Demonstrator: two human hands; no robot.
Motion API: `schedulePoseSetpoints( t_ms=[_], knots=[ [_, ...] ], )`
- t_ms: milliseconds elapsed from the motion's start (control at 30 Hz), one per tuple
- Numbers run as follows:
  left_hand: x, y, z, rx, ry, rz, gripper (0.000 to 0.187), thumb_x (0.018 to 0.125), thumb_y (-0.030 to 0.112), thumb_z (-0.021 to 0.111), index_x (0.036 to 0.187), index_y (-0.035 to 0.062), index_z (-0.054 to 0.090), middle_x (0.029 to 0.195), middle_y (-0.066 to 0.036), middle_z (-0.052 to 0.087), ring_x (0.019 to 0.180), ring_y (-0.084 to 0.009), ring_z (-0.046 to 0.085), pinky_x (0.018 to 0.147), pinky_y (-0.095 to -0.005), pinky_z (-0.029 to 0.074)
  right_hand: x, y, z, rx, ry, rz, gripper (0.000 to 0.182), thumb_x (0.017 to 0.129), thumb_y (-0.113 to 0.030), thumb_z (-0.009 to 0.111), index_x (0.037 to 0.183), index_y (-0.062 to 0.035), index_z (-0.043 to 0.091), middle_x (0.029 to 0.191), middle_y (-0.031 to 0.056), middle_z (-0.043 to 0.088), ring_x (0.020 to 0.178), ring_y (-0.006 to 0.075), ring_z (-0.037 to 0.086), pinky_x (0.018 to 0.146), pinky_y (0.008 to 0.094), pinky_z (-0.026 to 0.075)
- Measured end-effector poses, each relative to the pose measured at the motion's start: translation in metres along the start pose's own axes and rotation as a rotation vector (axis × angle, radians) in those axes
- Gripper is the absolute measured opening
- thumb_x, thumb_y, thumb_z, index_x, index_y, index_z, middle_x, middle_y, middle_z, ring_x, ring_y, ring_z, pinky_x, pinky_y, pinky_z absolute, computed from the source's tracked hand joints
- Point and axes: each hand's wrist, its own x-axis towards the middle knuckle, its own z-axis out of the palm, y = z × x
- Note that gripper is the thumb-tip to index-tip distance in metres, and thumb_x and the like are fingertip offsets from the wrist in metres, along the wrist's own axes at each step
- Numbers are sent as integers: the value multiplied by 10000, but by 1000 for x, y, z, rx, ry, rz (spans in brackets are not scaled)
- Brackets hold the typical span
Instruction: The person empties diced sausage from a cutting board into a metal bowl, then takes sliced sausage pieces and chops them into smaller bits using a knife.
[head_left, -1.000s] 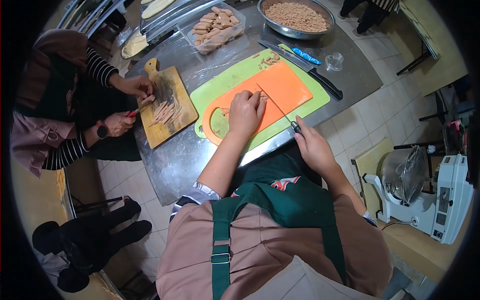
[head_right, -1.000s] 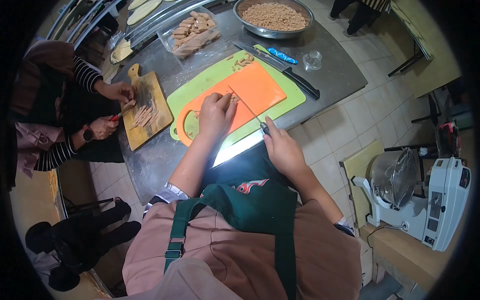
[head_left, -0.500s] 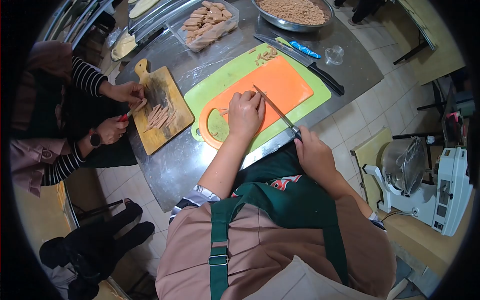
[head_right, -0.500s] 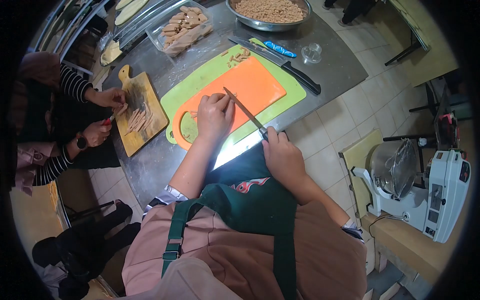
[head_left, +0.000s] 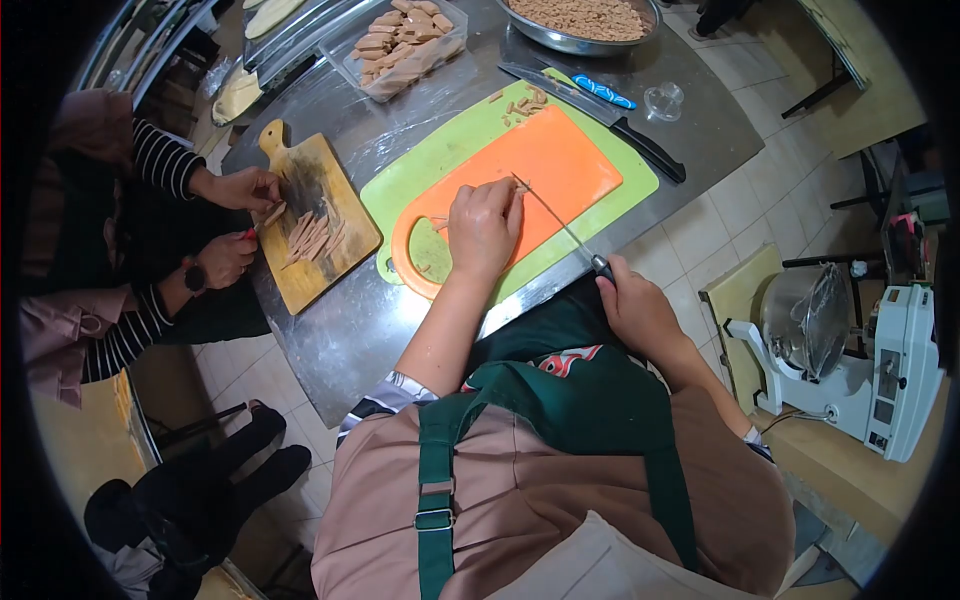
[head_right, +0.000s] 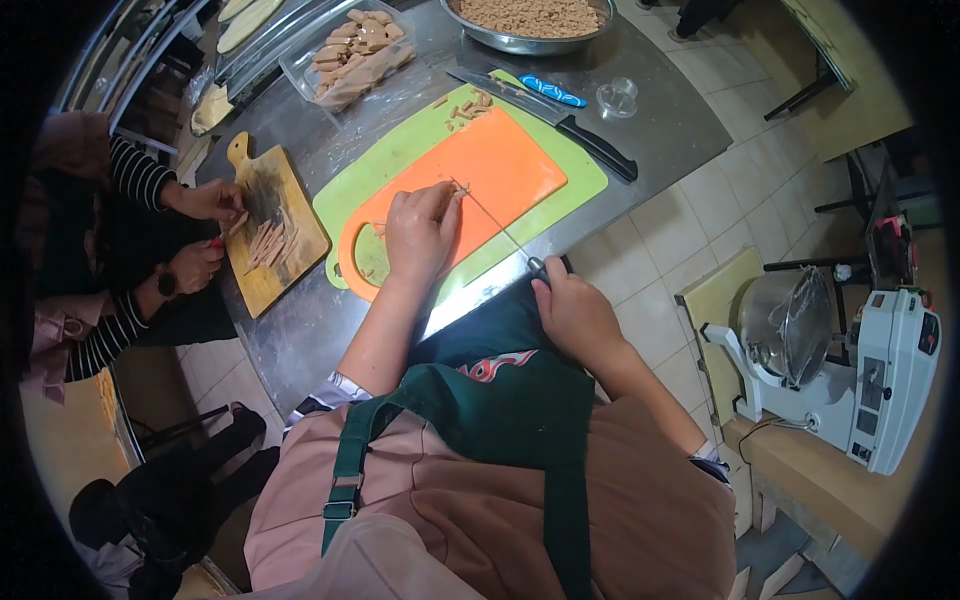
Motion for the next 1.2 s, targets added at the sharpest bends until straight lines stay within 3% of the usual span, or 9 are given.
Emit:
schedulePoseSetpoints(
  t_ms=[167, 333, 500, 667, 900, 1200],
  knots=[
    [1, 0, -3, 15, -78, -63, 138, 748, 148, 663, 717, 26, 608, 725, -100, 621, 676, -280, 540, 637, -371, 443, -10, 4, -10, -38, -60, 46, 231, 910, -216, 453, 1026, -16, 438, 694, 244, 585, 648, 425, 580, 578, 506, 450],
    [1, 0, 0, 8, -15, 16, 117, 728, 106, 659, 675, 37, 581, 680, -98, 592, 646, -279, 515, 605, -380, 431, -13, -2, -18, 12, -18, 17, 226, 908, -221, 458, 1016, -23, 442, 706, 236, 592, 654, 425, 580, 590, 501, 453],
    [0, -2, 1, 35, -38, 26, 105, 730, 107, 654, 688, 34, 591, 707, -96, 600, 659, -278, 518, 613, -379, 435, 3, -11, -4, 43, 62, -52, 212, 903, -227, 467, 969, -26, 446, 709, 227, 598, 657, 415, 584, 605, 495, 460],
    [-1, 1, 0, 38, -50, -3, 91, 730, 106, 654, 707, 33, 605, 727, -96, 604, 675, -280, 524, 628, -375, 441, 22, -17, 7, -104, -36, 8, 222, 901, -233, 471, 972, -25, 444, 714, 225, 593, 654, 401, 588, 603, 488, 474],
    [-3, -1, 1, 12, -22, -9, 83, 747, 105, 646, 765, 24, 642, 795, -100, 629, 726, -284, 553, 659, -372, 458, -11, -2, -4, -95, -17, 49, 222, 901, -236, 476, 977, -31, 439, 702, 218, 584, 644, 404, 586, 590, 490, 474],
    [-2, -2, -1, 18, 0, 13, 93, 730, 95, 659, 788, 23, 661, 808, -91, 642, 748, -270, 570, 668, -368, 468, 14, -15, 5, -69, 47, -54, 199, 893, -232, 487, 950, -45, 446, 703, 203, 589, 639, 379, 592, 587, 475, 476]
  ],
)
